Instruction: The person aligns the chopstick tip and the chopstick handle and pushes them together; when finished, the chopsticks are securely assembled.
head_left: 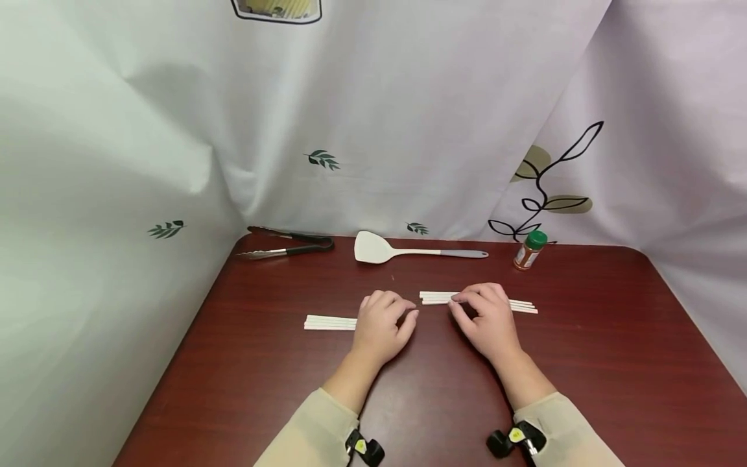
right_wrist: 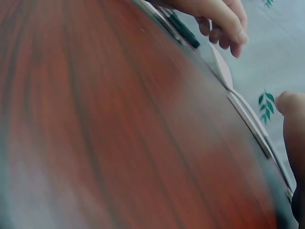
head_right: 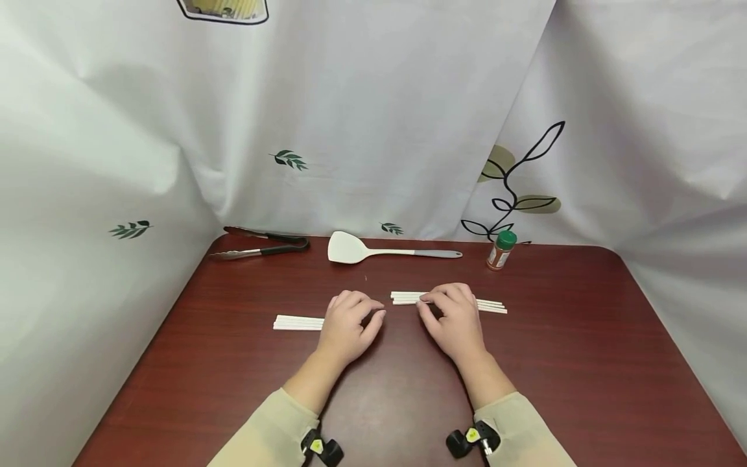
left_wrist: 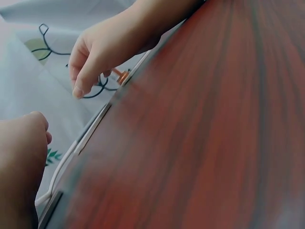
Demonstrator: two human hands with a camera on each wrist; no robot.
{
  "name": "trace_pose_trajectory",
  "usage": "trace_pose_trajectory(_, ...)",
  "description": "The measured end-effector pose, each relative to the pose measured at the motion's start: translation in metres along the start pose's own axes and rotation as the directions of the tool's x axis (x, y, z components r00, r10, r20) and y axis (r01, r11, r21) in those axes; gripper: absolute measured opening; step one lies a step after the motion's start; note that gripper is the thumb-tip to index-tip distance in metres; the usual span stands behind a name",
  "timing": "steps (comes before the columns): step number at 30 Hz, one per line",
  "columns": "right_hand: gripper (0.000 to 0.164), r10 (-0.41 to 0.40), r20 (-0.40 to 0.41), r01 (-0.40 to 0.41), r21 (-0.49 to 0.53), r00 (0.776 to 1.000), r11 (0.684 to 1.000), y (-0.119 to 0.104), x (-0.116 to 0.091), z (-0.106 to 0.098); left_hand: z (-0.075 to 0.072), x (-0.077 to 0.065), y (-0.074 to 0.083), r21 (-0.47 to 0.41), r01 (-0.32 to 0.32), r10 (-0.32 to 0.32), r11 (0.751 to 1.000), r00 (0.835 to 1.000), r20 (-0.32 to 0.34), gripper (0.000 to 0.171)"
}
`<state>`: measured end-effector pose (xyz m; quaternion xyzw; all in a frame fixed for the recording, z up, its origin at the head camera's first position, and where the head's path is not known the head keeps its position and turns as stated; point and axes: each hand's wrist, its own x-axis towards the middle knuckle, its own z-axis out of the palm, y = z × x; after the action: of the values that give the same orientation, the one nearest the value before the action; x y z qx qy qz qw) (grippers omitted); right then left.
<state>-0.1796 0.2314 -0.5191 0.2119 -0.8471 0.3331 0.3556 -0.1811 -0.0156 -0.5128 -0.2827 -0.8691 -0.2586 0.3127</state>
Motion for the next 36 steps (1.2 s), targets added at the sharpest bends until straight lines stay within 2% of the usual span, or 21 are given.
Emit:
trace_pose_trajectory(12,0.005,-0.011,0.016,0.01,0.048,1.0,0.999,-0.028,0.009,0.033,-0.026,-0.012,-0.046,-0.005,0.055,-0.055,0.998,0.997,-0.06,0.011)
trace_pose_trajectory(24,0.005,-0.055,0.095,0.05,0.061,0.994,0.997,-0.055,0.013,0.058,-0.057,-0.038,-0.072,-0.052,0.088,-0.093,0.995,0.99,-0.108,0.007)
trace_pose_trajectory(31,0.003,-0.081,0.125,0.069,0.093,0.989,0.993,-0.071,0.013,0.074,-0.076,-0.048,-0.089,-0.098,0.091,-0.099,0.991,0.991,-0.085,0.007)
trace_pose_trajectory(34,0.003,-0.084,0.136,0.07,0.102,0.987,0.992,-0.079,0.013,0.083,-0.082,-0.051,-0.095,-0.09,0.113,-0.121,0.99,0.988,-0.092,0.006)
trace_pose_trajectory(36,0.006,-0.091,0.174,0.074,0.107,0.98,0.992,-0.085,0.013,0.088,-0.084,-0.053,-0.098,-0.087,0.145,-0.153,0.986,0.983,-0.099,0.008)
